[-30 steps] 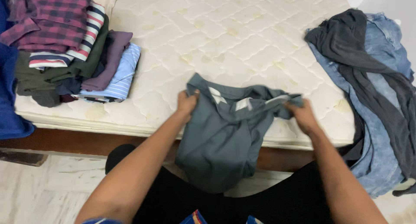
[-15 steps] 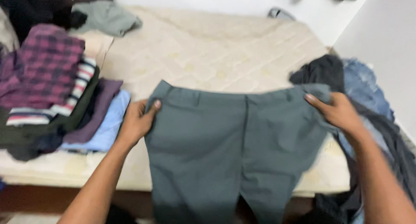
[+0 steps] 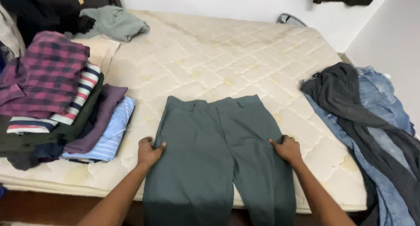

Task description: The person folds several pairs of pants and jeans on a bed. They smooth and fold each item neatly, then stack them on the left side of the bed.

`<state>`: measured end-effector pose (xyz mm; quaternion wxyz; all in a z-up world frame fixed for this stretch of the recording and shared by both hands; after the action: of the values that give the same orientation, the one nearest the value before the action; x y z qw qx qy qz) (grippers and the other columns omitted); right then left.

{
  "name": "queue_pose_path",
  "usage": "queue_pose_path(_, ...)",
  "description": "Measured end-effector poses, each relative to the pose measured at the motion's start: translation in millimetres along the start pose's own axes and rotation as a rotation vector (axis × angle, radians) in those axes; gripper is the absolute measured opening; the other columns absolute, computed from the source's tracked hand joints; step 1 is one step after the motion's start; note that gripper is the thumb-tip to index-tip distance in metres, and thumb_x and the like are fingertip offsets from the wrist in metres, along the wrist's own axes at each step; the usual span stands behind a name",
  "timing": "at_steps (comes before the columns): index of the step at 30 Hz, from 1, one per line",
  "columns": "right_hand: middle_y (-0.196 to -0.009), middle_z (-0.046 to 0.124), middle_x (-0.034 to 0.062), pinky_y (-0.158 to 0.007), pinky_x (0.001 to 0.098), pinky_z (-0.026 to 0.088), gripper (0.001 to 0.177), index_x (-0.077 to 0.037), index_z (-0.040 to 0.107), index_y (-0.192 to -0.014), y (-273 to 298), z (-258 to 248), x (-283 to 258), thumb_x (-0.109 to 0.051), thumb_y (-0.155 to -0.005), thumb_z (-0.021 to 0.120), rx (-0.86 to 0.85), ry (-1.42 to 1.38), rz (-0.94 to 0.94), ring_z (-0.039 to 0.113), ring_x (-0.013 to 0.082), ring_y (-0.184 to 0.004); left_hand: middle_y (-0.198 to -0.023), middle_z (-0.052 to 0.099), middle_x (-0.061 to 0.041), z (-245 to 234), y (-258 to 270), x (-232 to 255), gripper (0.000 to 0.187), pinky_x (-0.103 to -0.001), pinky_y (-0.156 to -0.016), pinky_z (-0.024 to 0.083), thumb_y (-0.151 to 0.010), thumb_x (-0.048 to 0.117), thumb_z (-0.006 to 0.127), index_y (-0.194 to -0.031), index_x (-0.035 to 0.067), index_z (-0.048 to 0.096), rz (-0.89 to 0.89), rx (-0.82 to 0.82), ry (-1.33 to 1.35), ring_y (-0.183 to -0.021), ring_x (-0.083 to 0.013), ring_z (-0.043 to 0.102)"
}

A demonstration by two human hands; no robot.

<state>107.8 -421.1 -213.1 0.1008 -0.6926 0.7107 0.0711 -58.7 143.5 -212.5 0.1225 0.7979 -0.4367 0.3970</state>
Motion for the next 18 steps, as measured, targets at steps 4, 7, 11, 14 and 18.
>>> queue_pose_path(4, -0.113, 0.074, 0.0271, -0.085, 0.0451, 0.055, 0.075, 0.006, 0.066, -0.128, 24, -7, -13, -0.054, -0.085, 0.074, -0.084, -0.364, 0.241, 0.07, 0.0385, -0.101, -0.089, 0.076, -0.022, -13, 19, 15, 0.053, -0.044, -0.078, 0.059, -0.079, 0.04, 0.081, -0.102, -0.008, 0.073, -0.177, -0.195, 0.124, -0.082, -0.0341, 0.076)
queue_pose_path(7, -0.098, 0.076, 0.0237, -0.071, 0.0447, 0.057, 0.054, 0.009, 0.068, -0.118, 37, -30, -19, -0.035, -0.088, 0.077, -0.078, -0.745, 0.314, 0.071, 0.0317, -0.082, -0.083, 0.075, -0.02, -32, 30, 26, 0.043, -0.042, -0.076, 0.056, -0.083, 0.037, 0.08, -0.091, -0.005, 0.074, -0.295, -0.125, 0.077, -0.078, -0.0319, 0.074)
queue_pose_path(11, -0.088, 0.072, 0.0164, -0.065, 0.0372, 0.056, 0.029, 0.001, 0.067, -0.108, 48, -59, -11, -0.021, -0.091, 0.076, -0.04, -0.984, 0.374, 0.068, 0.0234, -0.072, -0.084, 0.078, -0.016, -51, 38, 34, 0.036, -0.041, -0.079, 0.055, -0.089, 0.038, 0.074, -0.091, 0.002, 0.078, -0.335, -0.115, 0.065, -0.081, -0.0311, 0.075)
queue_pose_path(14, -0.082, 0.069, 0.0135, -0.063, 0.0351, 0.054, 0.026, 0.001, 0.07, -0.099, 54, -65, -3, -0.022, -0.091, 0.079, -0.077, -1.043, 0.385, 0.064, 0.0208, -0.069, -0.09, 0.077, -0.015, -53, 42, 38, 0.037, -0.043, -0.083, 0.054, -0.089, 0.042, 0.074, -0.099, 0.007, 0.078, -0.344, -0.073, -0.028, -0.089, -0.0328, 0.073)
queue_pose_path(18, -0.082, 0.068, 0.0115, -0.063, 0.0338, 0.049, 0.029, 0.001, 0.072, -0.095, 50, -65, 0, -0.026, -0.092, 0.081, 0.041, -1.019, 0.339, 0.057, 0.0197, -0.068, -0.1, 0.077, -0.015, -51, 42, 45, 0.038, -0.046, -0.086, 0.053, -0.087, 0.043, 0.076, -0.107, 0.011, 0.078, -0.358, 0.083, -0.065, -0.095, -0.0343, 0.072)
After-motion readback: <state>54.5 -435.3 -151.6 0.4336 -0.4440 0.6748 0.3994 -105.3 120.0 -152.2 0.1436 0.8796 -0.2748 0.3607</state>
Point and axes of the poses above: each hand's wrist, its own y-axis away from the middle knuckle, its own z-axis out of the palm, x = y × z, the point moved 2 cm from there along -y, towards the middle knuckle
